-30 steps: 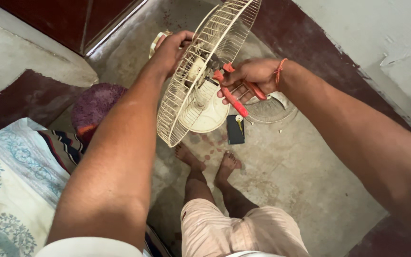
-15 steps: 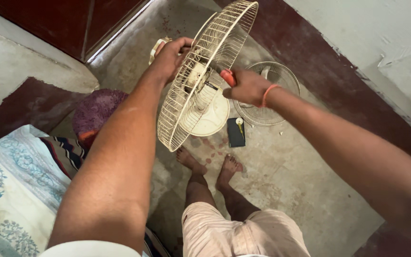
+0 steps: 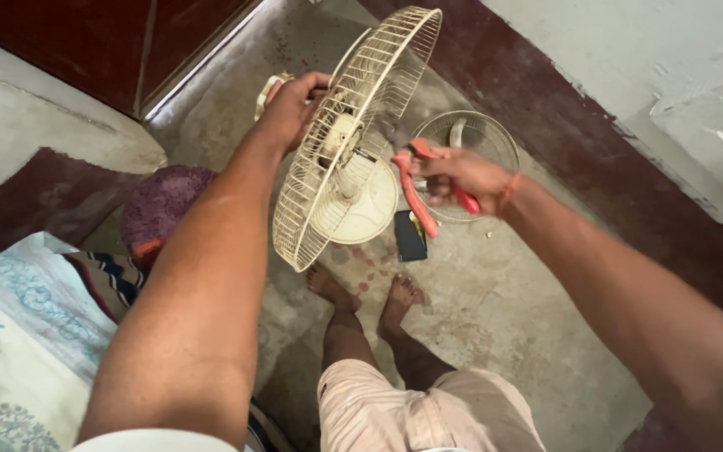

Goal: The person services a pedestal fan on the floor. They use a screwdriver to loosen the rear guard cap, remove the front grille and fan blades, then use pliers on the fan motor hub, working on the disassembled parts.

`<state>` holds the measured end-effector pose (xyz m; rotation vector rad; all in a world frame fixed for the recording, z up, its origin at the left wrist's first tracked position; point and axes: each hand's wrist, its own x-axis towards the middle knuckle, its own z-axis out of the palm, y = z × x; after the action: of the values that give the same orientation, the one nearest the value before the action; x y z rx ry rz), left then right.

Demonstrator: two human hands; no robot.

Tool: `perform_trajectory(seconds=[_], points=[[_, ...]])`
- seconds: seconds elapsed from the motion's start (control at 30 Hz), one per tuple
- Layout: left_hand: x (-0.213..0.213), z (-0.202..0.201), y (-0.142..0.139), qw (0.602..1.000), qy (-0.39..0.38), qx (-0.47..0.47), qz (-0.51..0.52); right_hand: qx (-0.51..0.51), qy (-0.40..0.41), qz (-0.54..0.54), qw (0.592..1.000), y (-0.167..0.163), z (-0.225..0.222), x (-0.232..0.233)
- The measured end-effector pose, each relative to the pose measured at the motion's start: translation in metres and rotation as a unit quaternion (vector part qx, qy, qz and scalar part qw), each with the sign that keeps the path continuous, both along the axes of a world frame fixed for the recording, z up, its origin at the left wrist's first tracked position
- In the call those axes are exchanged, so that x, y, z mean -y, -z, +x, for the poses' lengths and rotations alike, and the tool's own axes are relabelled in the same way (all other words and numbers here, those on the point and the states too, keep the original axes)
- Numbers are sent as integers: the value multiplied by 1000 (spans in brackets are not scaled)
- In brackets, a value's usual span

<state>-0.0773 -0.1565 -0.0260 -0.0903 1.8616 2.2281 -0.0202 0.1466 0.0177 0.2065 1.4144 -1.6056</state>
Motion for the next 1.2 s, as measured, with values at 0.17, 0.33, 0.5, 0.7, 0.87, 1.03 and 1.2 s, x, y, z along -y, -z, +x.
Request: perform_trajectory(seconds=[0.17, 0.33, 0.5, 0.7, 0.87, 1.03, 1.2], points=[[4, 4, 3, 956, 23, -112, -271, -19, 110, -33, 993, 19, 18, 5], [-1, -3, -1, 991, -38, 103, 83, -64, 111, 4, 992, 17, 8, 2], [3, 6, -3, 962, 42, -75, -261, -97, -65, 46, 992, 1, 8, 0], [-2, 1, -6, 998, -11, 54, -21, -173, -157, 114, 966, -4, -6, 14], [0, 6, -6, 985, 32, -17, -170, -138, -155, 57, 977, -5, -18, 23], [1, 3, -3, 984, 44, -11, -170, -125, -184, 123, 967, -17, -28, 29], [1, 1, 0, 993, 25, -17, -115, -150, -191, 92, 966, -19, -34, 30]])
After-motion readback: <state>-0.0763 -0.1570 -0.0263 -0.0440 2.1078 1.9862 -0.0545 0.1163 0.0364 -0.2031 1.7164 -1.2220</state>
